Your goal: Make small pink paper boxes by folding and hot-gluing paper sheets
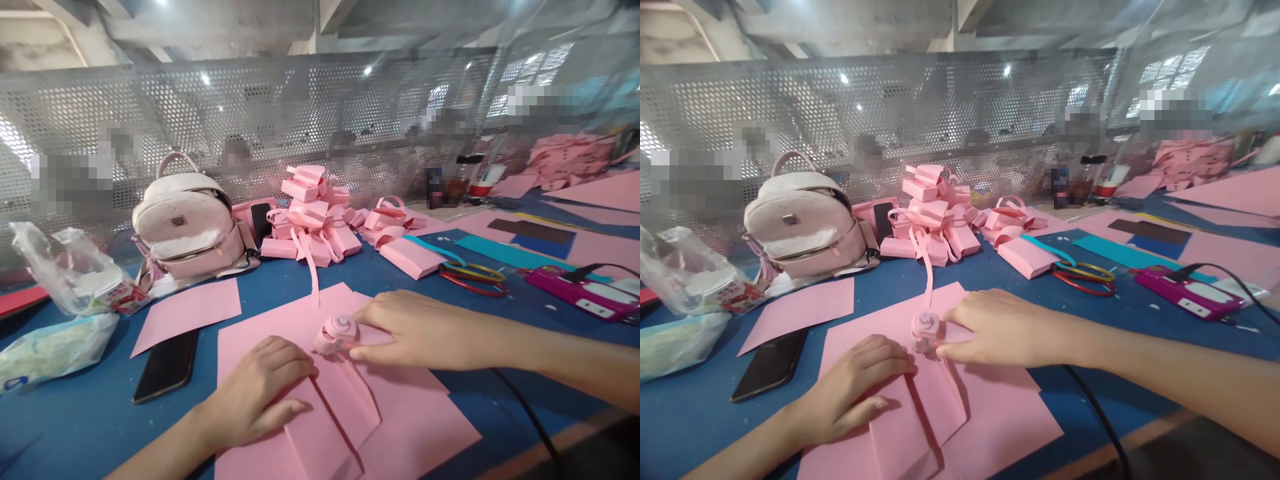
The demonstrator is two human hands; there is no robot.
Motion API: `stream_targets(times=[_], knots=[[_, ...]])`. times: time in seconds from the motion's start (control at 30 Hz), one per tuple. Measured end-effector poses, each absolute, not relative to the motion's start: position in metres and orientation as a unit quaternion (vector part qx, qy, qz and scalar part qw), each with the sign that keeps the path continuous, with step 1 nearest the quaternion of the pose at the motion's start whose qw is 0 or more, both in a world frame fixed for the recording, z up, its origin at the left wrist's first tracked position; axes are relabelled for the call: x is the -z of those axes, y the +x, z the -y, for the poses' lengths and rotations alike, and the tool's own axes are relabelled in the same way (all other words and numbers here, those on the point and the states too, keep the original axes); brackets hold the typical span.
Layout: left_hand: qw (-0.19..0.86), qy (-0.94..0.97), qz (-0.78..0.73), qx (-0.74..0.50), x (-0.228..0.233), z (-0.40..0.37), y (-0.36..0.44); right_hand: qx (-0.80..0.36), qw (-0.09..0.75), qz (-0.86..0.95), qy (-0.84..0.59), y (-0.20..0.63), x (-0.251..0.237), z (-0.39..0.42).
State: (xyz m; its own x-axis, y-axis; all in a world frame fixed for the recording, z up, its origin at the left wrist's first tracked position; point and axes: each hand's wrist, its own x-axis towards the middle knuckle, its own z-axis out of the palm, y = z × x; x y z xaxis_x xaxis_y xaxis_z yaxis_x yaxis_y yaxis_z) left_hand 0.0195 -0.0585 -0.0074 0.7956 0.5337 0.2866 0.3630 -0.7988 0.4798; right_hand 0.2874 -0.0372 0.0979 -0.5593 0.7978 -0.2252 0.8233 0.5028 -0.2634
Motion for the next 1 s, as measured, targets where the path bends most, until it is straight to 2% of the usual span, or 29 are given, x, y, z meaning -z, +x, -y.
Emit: stream_targets(times=[0.5,0.73,1.0], knots=[[0.204,0.925,-0.243,-0.209,0.008,0.059,0.020,0.206,0.065,-0.871,0.441,0.279,-0.102,0.024],[0.206,0.925,-0.244,-0.204,0.009,0.058,0.019,0.171,0.081,-0.873,0.449,0.278,-0.103,0.027],[0.192,0.928,-0.242,-0.207,0.007,0.059,0.020,0.151,0.055,-0.876,0.454,0.280,-0.097,0.027]])
